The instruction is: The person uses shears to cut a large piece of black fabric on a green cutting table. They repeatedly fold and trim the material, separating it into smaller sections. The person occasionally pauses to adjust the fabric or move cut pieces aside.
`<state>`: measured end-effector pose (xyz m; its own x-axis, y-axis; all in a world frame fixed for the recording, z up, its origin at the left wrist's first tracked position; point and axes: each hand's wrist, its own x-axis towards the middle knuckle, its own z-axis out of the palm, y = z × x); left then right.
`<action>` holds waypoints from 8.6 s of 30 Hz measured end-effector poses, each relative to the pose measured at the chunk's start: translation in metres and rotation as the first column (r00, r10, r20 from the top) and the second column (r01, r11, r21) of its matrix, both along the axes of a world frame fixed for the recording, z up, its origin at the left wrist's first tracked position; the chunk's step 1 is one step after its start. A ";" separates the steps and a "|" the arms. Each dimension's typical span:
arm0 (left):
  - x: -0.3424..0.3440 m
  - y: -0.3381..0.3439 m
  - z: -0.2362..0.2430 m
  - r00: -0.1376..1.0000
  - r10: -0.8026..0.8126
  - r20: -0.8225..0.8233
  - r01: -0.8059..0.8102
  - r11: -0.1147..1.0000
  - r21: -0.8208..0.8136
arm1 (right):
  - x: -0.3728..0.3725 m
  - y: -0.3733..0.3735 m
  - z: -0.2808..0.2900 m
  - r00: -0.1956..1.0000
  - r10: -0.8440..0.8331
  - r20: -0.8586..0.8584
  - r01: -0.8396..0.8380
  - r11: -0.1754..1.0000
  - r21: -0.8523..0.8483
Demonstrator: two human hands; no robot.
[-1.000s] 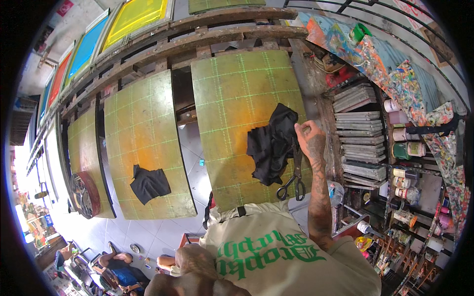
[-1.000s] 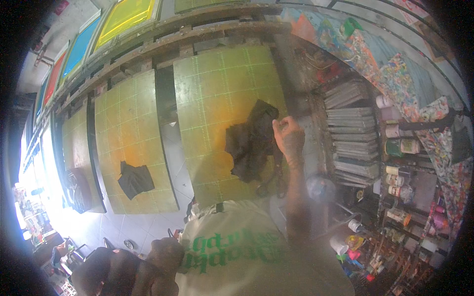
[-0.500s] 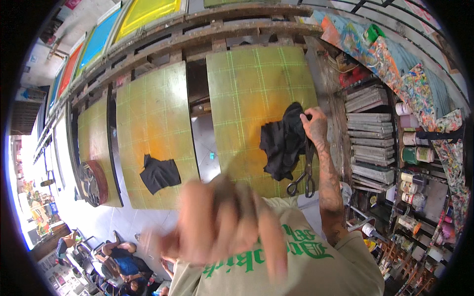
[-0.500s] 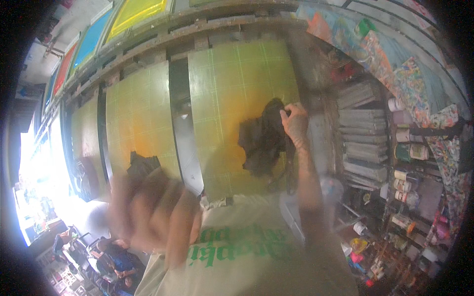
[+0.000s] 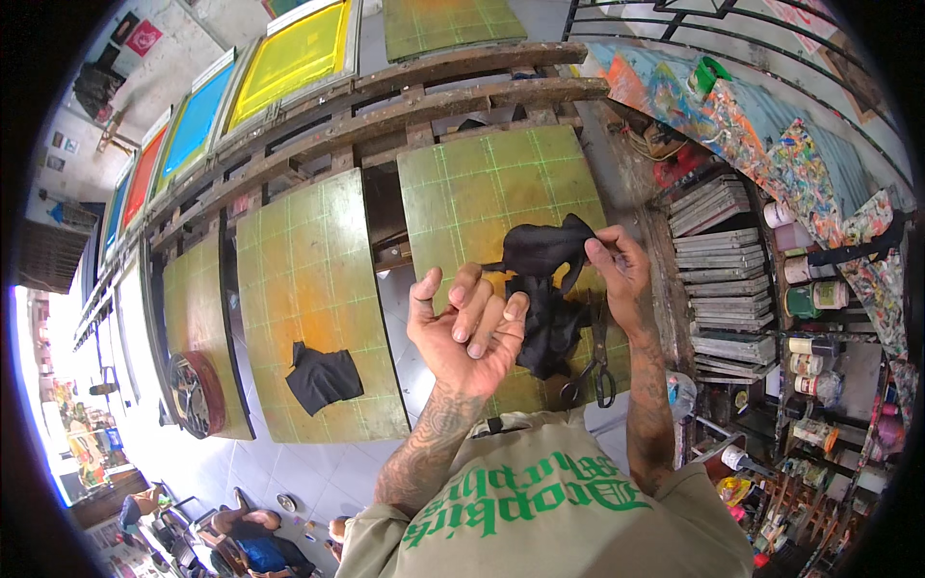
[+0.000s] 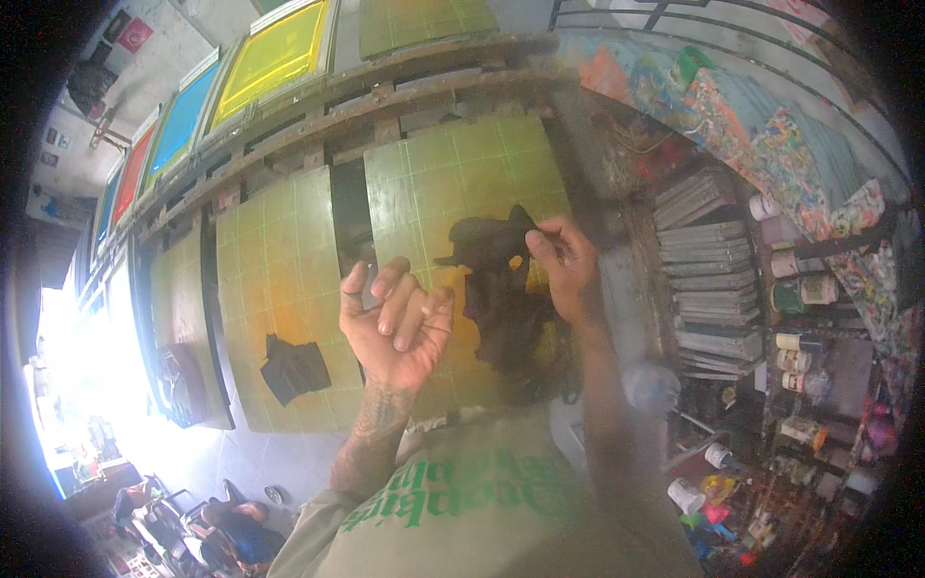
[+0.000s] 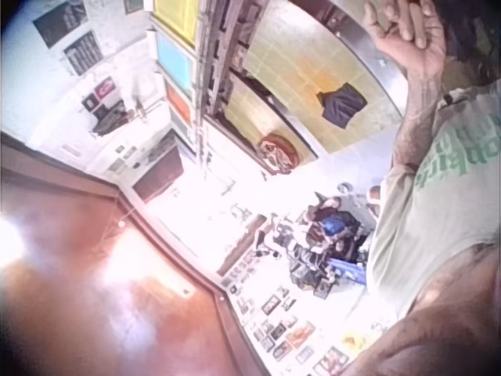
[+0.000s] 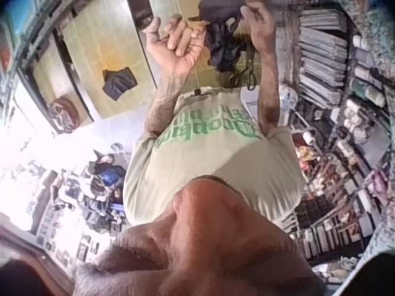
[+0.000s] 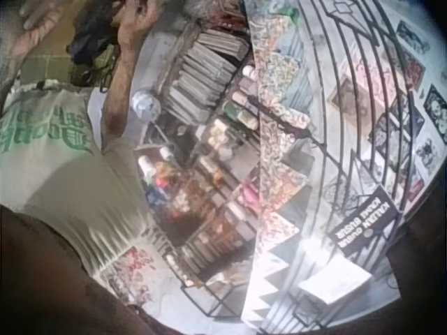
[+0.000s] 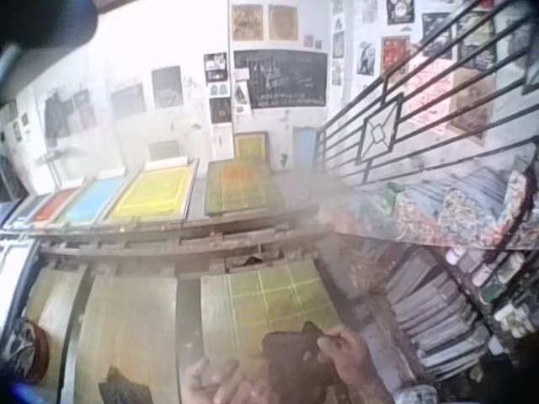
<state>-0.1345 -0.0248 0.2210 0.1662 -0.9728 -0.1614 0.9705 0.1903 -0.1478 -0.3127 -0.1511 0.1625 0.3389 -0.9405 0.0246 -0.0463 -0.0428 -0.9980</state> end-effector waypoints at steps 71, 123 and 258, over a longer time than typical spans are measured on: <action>0.013 0.013 -0.217 -0.106 -0.232 0.967 0.002 0.972 0.234 | 0.005 0.157 0.086 0.981 -0.185 -0.058 -0.051 0.044 -0.998; 0.073 0.073 -0.107 -0.093 0.006 0.996 0.283 0.959 0.020 | 0.199 0.261 0.161 0.917 0.059 0.396 0.378 -0.449 -0.809; -0.025 0.196 0.146 0.580 -0.794 0.183 0.734 0.411 -0.541 | -0.003 0.352 -0.132 0.849 -0.288 -0.443 0.371 0.922 0.110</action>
